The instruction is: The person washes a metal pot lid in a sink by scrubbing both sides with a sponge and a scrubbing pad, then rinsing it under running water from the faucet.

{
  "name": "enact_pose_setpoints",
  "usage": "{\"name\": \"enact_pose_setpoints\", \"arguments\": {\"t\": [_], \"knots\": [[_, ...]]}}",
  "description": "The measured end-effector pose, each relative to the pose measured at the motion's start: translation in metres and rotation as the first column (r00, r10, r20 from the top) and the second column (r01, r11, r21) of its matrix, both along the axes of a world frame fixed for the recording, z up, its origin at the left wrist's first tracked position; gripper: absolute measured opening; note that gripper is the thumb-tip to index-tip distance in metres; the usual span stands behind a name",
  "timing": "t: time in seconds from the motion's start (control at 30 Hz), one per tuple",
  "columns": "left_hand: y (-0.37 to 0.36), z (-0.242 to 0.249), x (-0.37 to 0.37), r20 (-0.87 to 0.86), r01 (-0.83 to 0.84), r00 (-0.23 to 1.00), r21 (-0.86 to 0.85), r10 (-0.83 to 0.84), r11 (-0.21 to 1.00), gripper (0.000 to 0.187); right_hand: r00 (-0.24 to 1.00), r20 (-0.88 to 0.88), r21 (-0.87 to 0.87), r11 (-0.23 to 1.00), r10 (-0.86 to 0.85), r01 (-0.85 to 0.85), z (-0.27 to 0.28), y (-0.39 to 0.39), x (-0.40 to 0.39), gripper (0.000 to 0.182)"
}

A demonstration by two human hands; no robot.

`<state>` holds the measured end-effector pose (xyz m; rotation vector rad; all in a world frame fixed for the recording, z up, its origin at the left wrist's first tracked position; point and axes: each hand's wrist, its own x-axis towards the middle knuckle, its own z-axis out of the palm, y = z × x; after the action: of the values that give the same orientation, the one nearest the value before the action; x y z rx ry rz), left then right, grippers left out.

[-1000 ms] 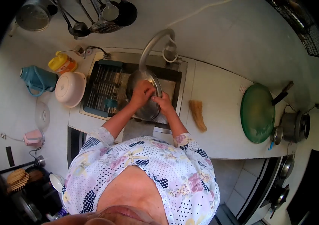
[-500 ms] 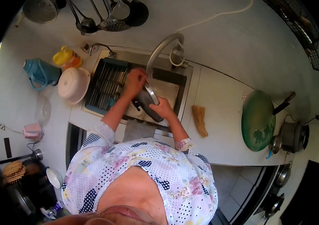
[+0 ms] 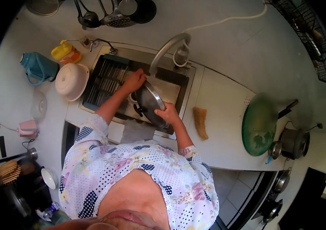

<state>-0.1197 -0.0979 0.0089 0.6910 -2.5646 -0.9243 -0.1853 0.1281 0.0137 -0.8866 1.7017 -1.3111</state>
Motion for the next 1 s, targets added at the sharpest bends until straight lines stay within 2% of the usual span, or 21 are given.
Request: {"name": "enact_pose_setpoints", "arguments": {"t": [0.03,0.1,0.13,0.2,0.23,0.3,0.33,0.37,0.4,0.43,0.53,0.63,0.73,0.83,0.87,0.9,0.93,0.97,1.0], "knots": [[0.003,0.011,0.004,0.056,-0.012,0.998,0.082,0.007,0.997,0.019,1.000,0.003,0.004,1.000,0.016,-0.016,-0.001,-0.003,-0.004,0.028],[0.037,0.024,-0.002,0.096,0.239,0.968,-0.065,-0.232,0.969,0.022,0.998,0.022,0.012,0.999,0.051,-0.051,-0.007,-0.009,-0.008,0.027],[0.049,0.031,-0.006,0.125,0.361,0.930,-0.139,-0.345,0.922,0.023,0.999,-0.030,-0.010,0.999,0.044,-0.044,-0.011,-0.012,-0.008,0.026],[0.056,0.048,-0.008,0.110,0.425,0.904,-0.122,-0.414,0.897,0.023,0.990,-0.139,-0.055,0.998,0.026,-0.034,-0.011,-0.019,-0.009,0.025],[0.058,0.051,-0.007,0.103,0.457,0.889,-0.109,-0.447,0.883,0.024,0.991,-0.130,-0.024,0.999,0.040,-0.044,-0.005,-0.017,-0.009,0.024],[0.023,0.008,-0.008,-0.015,0.409,0.907,-0.209,-0.421,0.888,0.020,0.992,-0.110,0.038,0.998,0.060,-0.056,0.007,-0.011,-0.008,0.023],[0.008,-0.009,-0.004,-0.074,0.385,0.907,-0.251,-0.414,0.888,0.018,0.995,-0.082,0.008,0.999,0.049,-0.049,0.006,-0.004,-0.004,0.023],[0.000,-0.008,0.000,-0.062,0.326,0.940,-0.129,-0.335,0.937,0.019,0.998,-0.060,-0.029,0.999,0.036,-0.038,0.003,0.000,-0.003,0.023],[-0.005,-0.003,0.005,-0.037,0.256,0.966,-0.002,-0.256,0.967,0.021,0.999,-0.035,-0.063,0.998,0.025,-0.027,0.002,0.004,-0.002,0.023],[-0.007,0.001,0.008,0.000,0.174,0.984,0.122,-0.176,0.977,0.023,0.999,-0.002,-0.007,0.999,0.050,-0.050,0.005,0.006,-0.003,0.023],[0.006,0.015,0.001,0.161,0.300,0.948,-0.174,-0.273,0.938,0.029,0.997,0.065,-0.136,0.990,0.032,-0.023,0.000,0.001,-0.003,0.025],[0.050,0.044,-0.007,0.392,0.592,0.783,-0.236,-0.483,0.770,0.034,0.980,-0.170,0.005,0.994,0.105,-0.106,0.000,-0.013,-0.008,0.026],[0.040,0.047,-0.005,0.297,0.534,0.828,-0.164,-0.475,0.829,0.036,0.986,-0.136,0.050,0.995,0.093,-0.087,0.000,-0.012,-0.006,0.028],[0.004,0.006,-0.003,0.040,0.460,0.885,-0.227,-0.463,0.859,0.038,0.991,-0.115,0.028,0.997,0.074,-0.071,0.010,-0.001,-0.001,0.030],[-0.008,-0.006,0.000,-0.020,0.377,0.926,-0.018,-0.378,0.926,0.039,0.994,-0.100,-0.021,0.998,0.052,-0.054,0.014,0.004,0.002,0.029],[-0.017,-0.006,0.004,-0.059,0.284,0.959,0.194,-0.278,0.939,0.040,0.996,-0.086,-0.071,0.997,0.031,-0.037,0.017,0.009,0.003,0.029],[-0.022,-0.007,0.004,-0.078,0.186,0.982,0.399,-0.169,0.898,0.041,0.997,-0.073,-0.123,0.992,0.011,-0.020,0.020,0.011,0.000,0.028],[-0.024,-0.008,0.005,-0.072,0.181,0.983,0.420,-0.167,0.889,0.043,0.998,-0.064,-0.068,0.998,0.003,-0.007,0.015,0.011,-0.005,0.029],[-0.025,-0.006,0.001,-0.071,0.172,0.985,0.333,-0.157,0.927,0.042,0.999,-0.052,-0.011,1.000,-0.007,0.006,0.004,0.012,-0.012,0.031]]}}
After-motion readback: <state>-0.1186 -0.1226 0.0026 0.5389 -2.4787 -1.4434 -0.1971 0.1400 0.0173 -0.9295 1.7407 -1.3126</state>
